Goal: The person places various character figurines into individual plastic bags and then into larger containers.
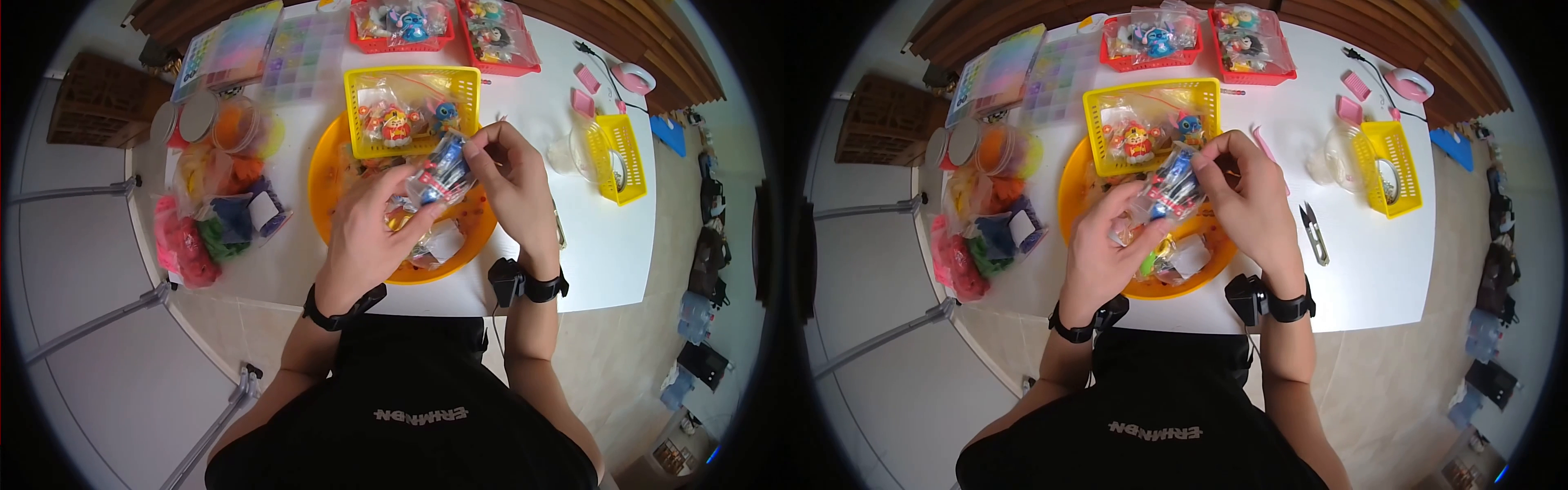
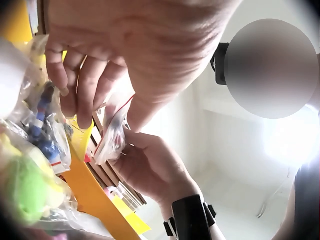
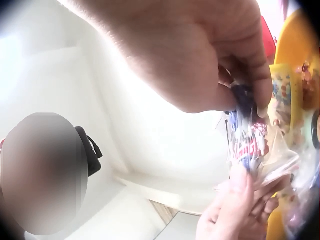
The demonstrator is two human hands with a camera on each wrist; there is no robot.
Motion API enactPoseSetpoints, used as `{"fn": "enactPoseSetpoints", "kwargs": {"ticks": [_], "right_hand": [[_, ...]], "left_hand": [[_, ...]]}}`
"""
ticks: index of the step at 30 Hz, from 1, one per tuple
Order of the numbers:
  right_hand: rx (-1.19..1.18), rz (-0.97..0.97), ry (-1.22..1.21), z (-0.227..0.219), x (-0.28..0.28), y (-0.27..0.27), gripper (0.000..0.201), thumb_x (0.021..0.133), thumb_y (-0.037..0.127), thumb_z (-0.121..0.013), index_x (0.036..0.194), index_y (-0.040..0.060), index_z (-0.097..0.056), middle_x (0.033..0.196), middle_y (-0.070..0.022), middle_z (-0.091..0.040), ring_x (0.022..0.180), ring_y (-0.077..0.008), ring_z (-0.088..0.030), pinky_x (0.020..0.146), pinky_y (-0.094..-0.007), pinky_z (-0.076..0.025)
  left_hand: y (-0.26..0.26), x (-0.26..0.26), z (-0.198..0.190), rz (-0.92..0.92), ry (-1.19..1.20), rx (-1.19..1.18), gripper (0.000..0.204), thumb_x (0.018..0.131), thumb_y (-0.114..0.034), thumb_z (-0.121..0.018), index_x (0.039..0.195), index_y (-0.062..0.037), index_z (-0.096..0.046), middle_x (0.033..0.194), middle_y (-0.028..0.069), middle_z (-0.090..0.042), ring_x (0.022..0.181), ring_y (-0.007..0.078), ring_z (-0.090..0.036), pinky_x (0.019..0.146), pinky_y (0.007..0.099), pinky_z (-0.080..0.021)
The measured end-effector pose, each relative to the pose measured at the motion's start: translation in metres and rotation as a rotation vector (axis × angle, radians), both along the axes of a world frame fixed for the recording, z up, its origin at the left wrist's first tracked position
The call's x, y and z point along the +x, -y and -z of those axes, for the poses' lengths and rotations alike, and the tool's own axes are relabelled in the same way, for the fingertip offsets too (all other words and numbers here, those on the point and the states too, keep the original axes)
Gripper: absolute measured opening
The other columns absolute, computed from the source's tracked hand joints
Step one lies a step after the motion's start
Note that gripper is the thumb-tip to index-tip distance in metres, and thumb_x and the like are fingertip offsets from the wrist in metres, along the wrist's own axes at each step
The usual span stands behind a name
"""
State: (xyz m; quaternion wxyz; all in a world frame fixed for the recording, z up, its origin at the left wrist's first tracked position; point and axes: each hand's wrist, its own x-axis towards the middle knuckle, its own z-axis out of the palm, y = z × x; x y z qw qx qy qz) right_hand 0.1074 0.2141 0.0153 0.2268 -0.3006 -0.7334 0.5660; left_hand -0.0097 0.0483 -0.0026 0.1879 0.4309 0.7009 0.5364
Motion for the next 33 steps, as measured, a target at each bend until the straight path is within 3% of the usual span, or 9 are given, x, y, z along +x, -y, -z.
{"fn": "enactPoseSetpoints", "kwargs": {"ticks": [5,8,10,11,17,20,25,33], "right_hand": [[-0.192,0.02,-0.037,-0.002,-0.004,0.017,0.017,0.099,0.011,-0.065,0.111,-0.0008,-0.061,0.084,-0.0064,-0.065,0.072,-0.0094,-0.061,0.066,-0.026,-0.051],[-0.161,-0.168,0.169,-0.011,0.005,0.017,0.022,0.101,0.011,-0.065,0.119,-0.0012,-0.061,0.095,-0.0038,-0.067,0.085,-0.0087,-0.06,0.079,-0.0253,-0.05],[-0.061,-0.209,0.137,-0.007,0.006,0.022,0.026,0.098,0.014,-0.069,0.119,-0.0004,-0.063,0.089,-0.0066,-0.068,0.074,-0.0107,-0.061,0.07,-0.0273,-0.051],[-0.01,-0.226,0.12,-0.006,0.007,0.023,0.028,0.096,0.015,-0.071,0.118,0.0,-0.064,0.086,-0.008,-0.069,0.069,-0.0117,-0.061,0.065,-0.0283,-0.051],[-0.01,-0.284,0.197,-0.009,0.006,0.027,0.026,0.095,0.017,-0.073,0.11,-0.0024,-0.066,0.077,-0.0083,-0.067,0.066,-0.0124,-0.06,0.065,-0.0286,-0.05],[0.005,-0.221,0.16,-0.01,0.004,0.029,0.025,0.094,0.016,-0.074,0.108,-0.0031,-0.065,0.074,-0.0079,-0.067,0.065,-0.012,-0.059,0.065,-0.0288,-0.049],[-0.021,-0.224,0.154,-0.003,0.003,0.027,0.025,0.095,0.015,-0.073,0.109,-0.0035,-0.065,0.075,-0.0076,-0.066,0.066,-0.0111,-0.058,0.065,-0.0282,-0.049],[-0.074,-0.222,0.131,0.004,0.003,0.023,0.025,0.096,0.015,-0.072,0.111,-0.0034,-0.066,0.081,-0.006,-0.067,0.07,-0.0098,-0.059,0.067,-0.0275,-0.049]], "left_hand": [[0.009,-0.001,0.001,-0.045,0.287,0.045,0.032,0.094,-0.007,-0.073,0.123,0.0011,-0.062,0.103,0.0136,-0.073,0.088,0.0135,-0.07,0.079,0.027,-0.055],[0.016,-0.01,0.009,-0.075,0.336,0.093,0.029,0.097,-0.006,-0.069,0.123,0.0029,-0.061,0.104,0.0107,-0.073,0.091,0.0104,-0.068,0.081,0.025,-0.054],[0.018,-0.011,0.009,-0.082,0.399,0.139,0.027,0.099,-0.006,-0.067,0.124,0.0043,-0.061,0.105,0.0089,-0.072,0.091,0.0095,-0.067,0.081,0.024,-0.054],[0.019,-0.011,0.009,-0.098,0.388,0.135,0.026,0.1,-0.006,-0.066,0.123,0.0045,-0.061,0.104,0.0085,-0.072,0.091,0.009,-0.067,0.081,0.0242,-0.054],[0.024,-0.013,0.006,-0.185,0.378,0.15,0.018,0.102,-0.006,-0.064,0.115,0.0047,-0.064,0.101,0.0066,-0.071,0.087,0.0065,-0.064,0.078,0.0235,-0.053],[0.025,-0.015,-0.001,-0.209,0.395,0.134,0.015,0.103,-0.008,-0.062,0.111,0.0045,-0.065,0.095,0.0039,-0.07,0.084,0.0046,-0.062,0.074,0.0222,-0.051],[0.03,-0.027,0.0,-0.175,0.371,0.073,0.016,0.105,-0.01,-0.059,0.106,0.0044,-0.066,0.085,-0.0007,-0.065,0.075,0.002,-0.058,0.069,0.0199,-0.048],[0.032,-0.033,-0.001,-0.127,0.428,0.065,0.015,0.105,-0.011,-0.058,0.102,0.0022,-0.064,0.082,0.0003,-0.064,0.071,0.0027,-0.059,0.062,0.0222,-0.054]]}}
